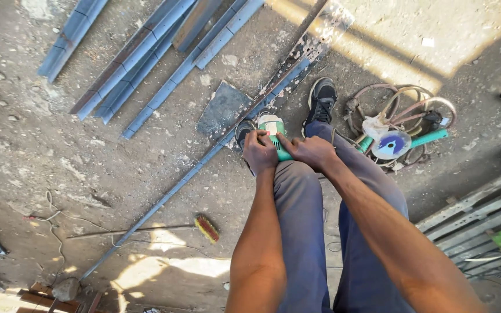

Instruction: Drilling holes into a metal beam using a power drill

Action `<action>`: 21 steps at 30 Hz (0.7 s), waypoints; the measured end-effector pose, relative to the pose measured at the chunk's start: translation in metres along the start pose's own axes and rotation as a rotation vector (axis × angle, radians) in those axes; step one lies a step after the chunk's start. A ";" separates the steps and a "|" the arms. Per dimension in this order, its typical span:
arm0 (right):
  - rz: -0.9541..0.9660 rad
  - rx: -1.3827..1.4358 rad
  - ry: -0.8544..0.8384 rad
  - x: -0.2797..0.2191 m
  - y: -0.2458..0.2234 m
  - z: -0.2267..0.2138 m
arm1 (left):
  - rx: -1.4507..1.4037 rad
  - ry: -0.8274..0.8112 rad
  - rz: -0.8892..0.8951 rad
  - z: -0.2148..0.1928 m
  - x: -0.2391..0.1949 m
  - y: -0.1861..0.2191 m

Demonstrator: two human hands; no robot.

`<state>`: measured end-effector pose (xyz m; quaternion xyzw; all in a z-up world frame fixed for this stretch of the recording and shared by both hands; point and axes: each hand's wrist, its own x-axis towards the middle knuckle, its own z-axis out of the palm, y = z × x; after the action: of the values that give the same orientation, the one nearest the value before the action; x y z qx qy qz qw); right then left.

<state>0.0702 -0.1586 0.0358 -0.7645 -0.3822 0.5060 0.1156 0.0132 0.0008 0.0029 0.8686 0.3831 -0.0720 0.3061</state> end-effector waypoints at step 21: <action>-0.043 0.007 0.287 -0.025 -0.037 -0.004 | 0.070 -0.098 0.027 -0.033 -0.003 -0.018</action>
<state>0.0514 -0.1499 0.0752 -0.8202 -0.3762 0.3904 0.1825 -0.0052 0.0270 0.0218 0.8792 0.3532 -0.1238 0.2948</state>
